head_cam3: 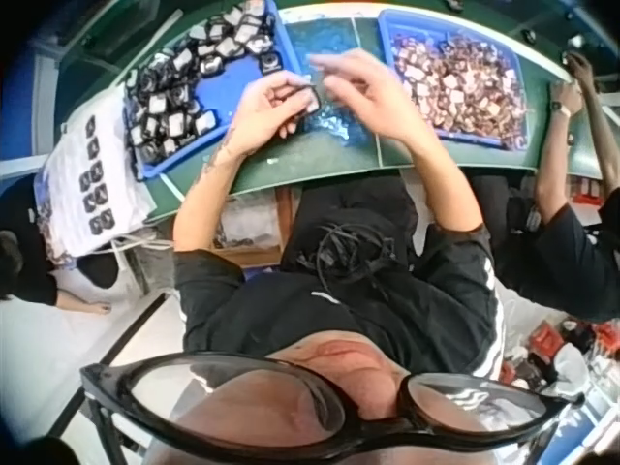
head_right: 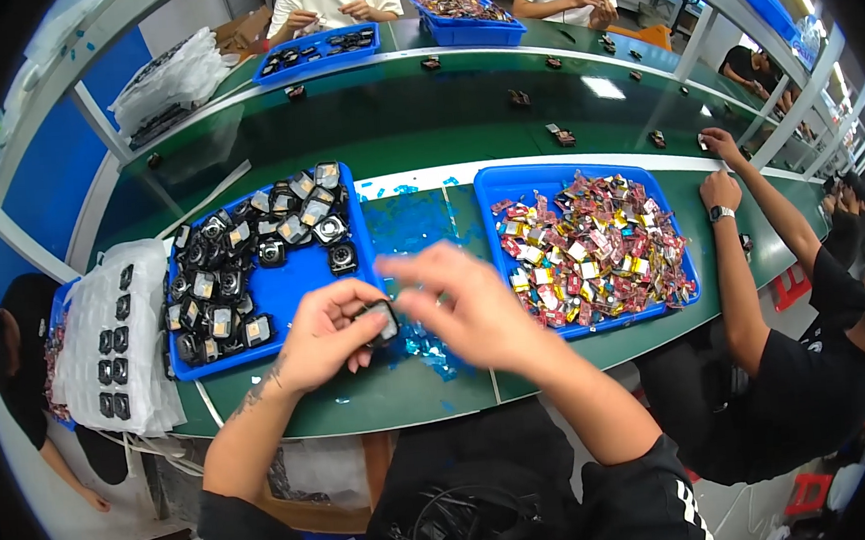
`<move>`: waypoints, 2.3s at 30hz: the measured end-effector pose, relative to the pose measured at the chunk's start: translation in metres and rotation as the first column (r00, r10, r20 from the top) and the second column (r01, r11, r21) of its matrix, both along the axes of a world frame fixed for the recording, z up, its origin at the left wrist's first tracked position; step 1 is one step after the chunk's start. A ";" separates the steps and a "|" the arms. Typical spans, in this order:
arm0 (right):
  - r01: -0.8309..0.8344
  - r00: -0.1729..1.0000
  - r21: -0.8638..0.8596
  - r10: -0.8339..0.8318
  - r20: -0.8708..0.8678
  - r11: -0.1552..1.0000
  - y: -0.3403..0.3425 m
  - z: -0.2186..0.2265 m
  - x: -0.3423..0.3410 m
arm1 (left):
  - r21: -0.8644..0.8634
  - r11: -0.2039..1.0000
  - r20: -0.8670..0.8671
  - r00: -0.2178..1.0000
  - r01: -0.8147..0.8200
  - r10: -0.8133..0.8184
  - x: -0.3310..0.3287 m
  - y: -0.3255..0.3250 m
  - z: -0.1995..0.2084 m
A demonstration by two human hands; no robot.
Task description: Manually assemble small electronic components by peeling adhesive backings and joining parts.
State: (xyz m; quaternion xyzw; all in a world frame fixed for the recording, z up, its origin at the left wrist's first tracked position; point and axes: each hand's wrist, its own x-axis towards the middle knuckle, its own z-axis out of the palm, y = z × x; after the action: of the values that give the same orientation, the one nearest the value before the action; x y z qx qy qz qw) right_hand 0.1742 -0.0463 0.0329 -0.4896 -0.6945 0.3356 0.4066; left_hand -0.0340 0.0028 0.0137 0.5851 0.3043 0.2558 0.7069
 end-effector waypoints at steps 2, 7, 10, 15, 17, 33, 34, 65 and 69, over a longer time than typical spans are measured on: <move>0.210 0.949 0.254 -0.259 0.179 0.944 0.025 -0.012 0.030 | -0.057 0.994 0.045 0.994 -0.097 0.100 -0.001 0.005 -0.008; 0.113 0.588 0.374 -0.366 0.722 0.921 0.051 -0.025 0.106 | -0.194 0.974 0.251 0.954 -0.117 0.164 0.004 0.011 -0.008; 0.098 0.519 0.217 -0.236 0.821 0.971 0.052 -0.009 0.100 | -0.238 0.966 0.297 0.939 -0.100 0.171 0.003 0.013 -0.011; 0.071 0.660 0.245 -0.230 0.716 0.967 0.057 -0.004 0.110 | -0.169 0.968 0.247 0.943 -0.186 0.224 -0.003 0.014 -0.011; 0.180 0.792 0.187 -0.255 0.554 0.966 0.053 0.004 0.105 | -0.208 0.962 0.262 0.938 -0.175 0.227 -0.008 0.019 -0.015; 0.376 0.751 0.021 -0.318 0.578 0.926 0.039 0.008 0.125 | -0.378 0.893 0.314 0.874 -0.244 0.371 -0.005 0.019 -0.008; 0.395 0.767 -0.032 -0.310 0.562 0.918 0.037 0.008 0.125 | -0.370 0.905 0.315 0.888 -0.209 0.334 -0.006 0.018 -0.008; 0.081 0.770 -0.220 -0.201 -0.605 0.972 0.001 -0.019 -0.033 | 0.469 0.837 0.092 0.959 -0.281 0.270 0.010 0.003 -0.020; 0.040 0.880 -0.248 -0.152 -0.451 0.968 0.007 -0.013 -0.024 | 0.597 0.767 -0.003 0.956 -0.234 0.293 0.007 0.003 -0.020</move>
State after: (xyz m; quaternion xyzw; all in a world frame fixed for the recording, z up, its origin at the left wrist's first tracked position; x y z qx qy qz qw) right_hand 0.1500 -0.0390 0.0197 -0.4724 -0.5074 0.5011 0.5180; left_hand -0.0271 0.0057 -0.0066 0.7385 0.3222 0.4060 0.4313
